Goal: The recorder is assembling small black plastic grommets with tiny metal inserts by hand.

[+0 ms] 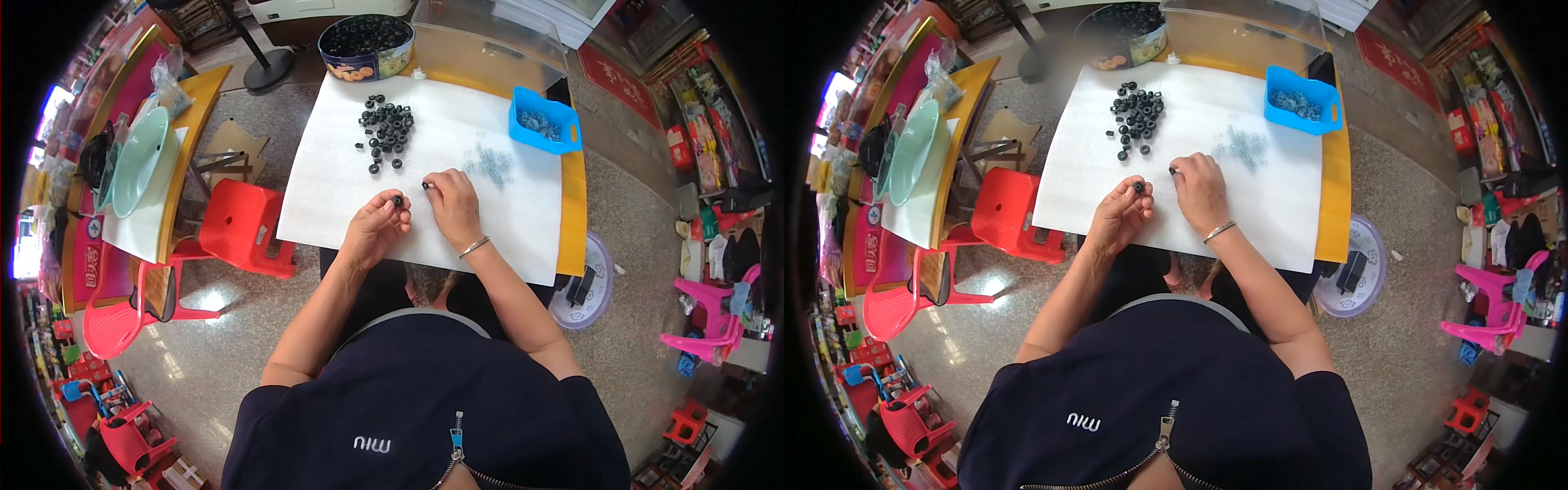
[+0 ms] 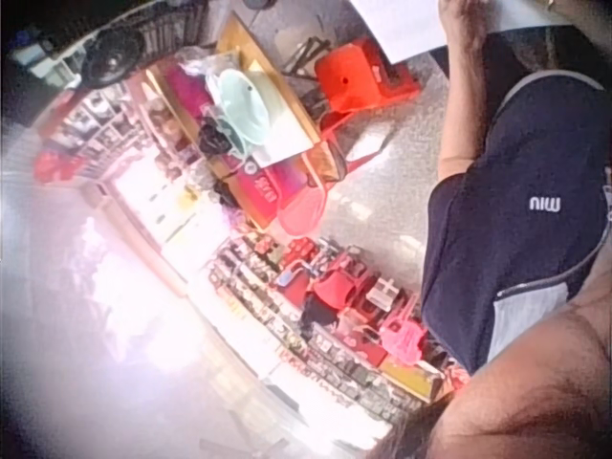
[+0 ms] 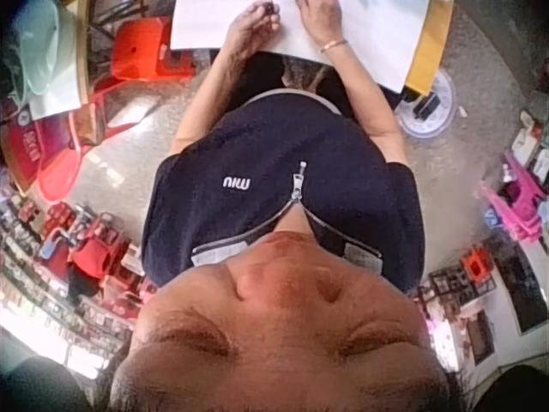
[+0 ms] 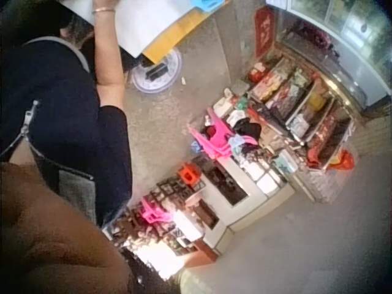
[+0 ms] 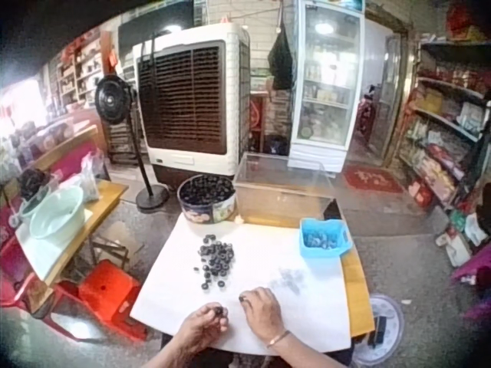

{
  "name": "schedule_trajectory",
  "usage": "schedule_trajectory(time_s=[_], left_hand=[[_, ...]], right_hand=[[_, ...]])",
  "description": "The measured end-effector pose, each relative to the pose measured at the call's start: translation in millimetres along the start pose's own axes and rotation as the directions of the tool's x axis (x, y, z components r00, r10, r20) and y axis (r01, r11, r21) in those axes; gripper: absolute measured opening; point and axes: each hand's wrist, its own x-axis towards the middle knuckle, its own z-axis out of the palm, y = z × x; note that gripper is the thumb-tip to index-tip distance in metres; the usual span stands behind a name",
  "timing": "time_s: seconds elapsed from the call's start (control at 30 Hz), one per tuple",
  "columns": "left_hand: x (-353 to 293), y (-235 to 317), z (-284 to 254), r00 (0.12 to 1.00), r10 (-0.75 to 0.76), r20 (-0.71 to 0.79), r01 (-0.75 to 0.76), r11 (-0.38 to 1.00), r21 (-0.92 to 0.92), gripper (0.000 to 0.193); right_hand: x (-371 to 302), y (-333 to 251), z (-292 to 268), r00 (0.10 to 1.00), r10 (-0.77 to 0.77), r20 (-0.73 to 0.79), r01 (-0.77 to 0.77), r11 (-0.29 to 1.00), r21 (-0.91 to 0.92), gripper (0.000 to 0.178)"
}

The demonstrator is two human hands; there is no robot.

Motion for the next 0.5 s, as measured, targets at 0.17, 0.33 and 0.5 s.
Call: schedule_trajectory(time_s=[0.17,0.33,0.5], left_hand=[[1,0,5,1.0,-0.013,-0.018,0.014,0.999,0.049,0.021],[1,-1,2,1.0,-0.005,-0.03,0.006,0.999,0.033,0.021],[1,-3,7,0.992,0.014,-0.123,-0.008,0.999,0.052,0.021]], right_hand=[[-1,-5,-2,0.999,-0.053,0.007,0.053,0.997,-0.064,0.014],[-2,-5,1,0.997,-0.075,0.004,0.075,0.992,-0.101,0.014],[-3,-15,-9,0.999,-0.002,-0.051,0.011,0.982,0.188,0.012]])
